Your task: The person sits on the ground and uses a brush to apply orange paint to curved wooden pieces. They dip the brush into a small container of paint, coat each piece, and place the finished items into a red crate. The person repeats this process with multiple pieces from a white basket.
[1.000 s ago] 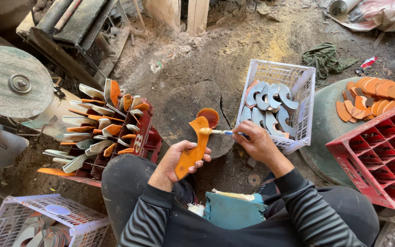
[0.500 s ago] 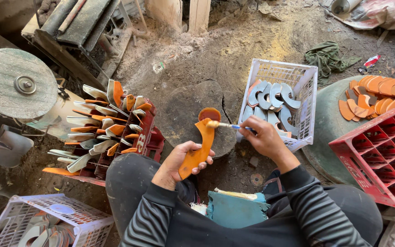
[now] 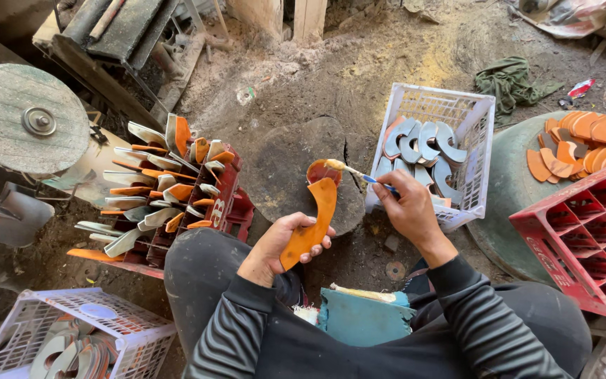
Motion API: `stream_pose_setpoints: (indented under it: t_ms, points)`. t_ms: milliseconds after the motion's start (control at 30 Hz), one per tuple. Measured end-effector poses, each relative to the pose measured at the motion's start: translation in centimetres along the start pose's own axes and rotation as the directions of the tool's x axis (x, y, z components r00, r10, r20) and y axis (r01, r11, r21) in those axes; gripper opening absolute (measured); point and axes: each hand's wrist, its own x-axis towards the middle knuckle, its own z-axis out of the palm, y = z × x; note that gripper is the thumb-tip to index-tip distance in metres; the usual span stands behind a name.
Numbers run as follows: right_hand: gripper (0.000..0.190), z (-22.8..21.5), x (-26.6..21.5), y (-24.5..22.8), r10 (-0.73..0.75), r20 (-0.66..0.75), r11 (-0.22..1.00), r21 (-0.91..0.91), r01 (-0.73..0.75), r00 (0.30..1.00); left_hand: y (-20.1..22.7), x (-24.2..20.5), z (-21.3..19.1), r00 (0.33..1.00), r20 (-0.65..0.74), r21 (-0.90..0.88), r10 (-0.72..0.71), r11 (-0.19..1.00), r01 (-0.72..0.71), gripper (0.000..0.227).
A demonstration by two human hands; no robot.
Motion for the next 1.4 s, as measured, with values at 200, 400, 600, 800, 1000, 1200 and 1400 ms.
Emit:
stream_pose_setpoints:
  t_ms: [200,400,600,800,1000,1200,1400]
  points:
    - [0.013,0.2,-0.2,-0.7,0.067,0.037,0.998,-0.013,-0.066,0.997,0.1,0.3,-0.1,1.000,-0.003,0.025,0.016,1.000,-0.016,0.049]
    - [0.014,0.4,-1.1,0.0,0.000,0.071,1.000,0.019,-0.001,0.998,0.2,0.4,-0.2,0.999,0.006,0.011,0.035,0.999,-0.035,0.048]
    - [0.015,0.6,-1.2,1.3,0.139,-0.088,0.982,-0.118,-0.149,0.986,-0.1,-0.1,-0.3,0.999,-0.004,0.003,0.055,0.999,-0.055,0.045]
    - [0.016,-0.2,-1.5,0.4,0.067,-0.103,0.997,-0.031,-0.071,0.992,-0.9,0.9,1.0,0.733,-0.339,0.604,0.590,0.734,-0.311,0.031]
    - [0.016,-0.3,-2.1,-1.3,-0.026,0.063,1.000,0.014,0.025,0.998,-1.5,0.6,2.4,0.609,-0.353,0.814,0.711,0.554,-0.174,0.031]
    - [0.020,-1.1,-0.6,2.7,0.069,-0.151,0.988,-0.125,-0.088,0.986,-1.1,0.2,3.5,0.600,-0.289,0.808,0.746,0.526,-0.266,0.031]
    - [0.022,-0.6,-1.3,3.9,0.117,-0.122,0.981,-0.137,-0.134,0.986,1.1,-3.6,3.3,0.749,-0.182,0.206,0.637,0.770,-0.604,0.021]
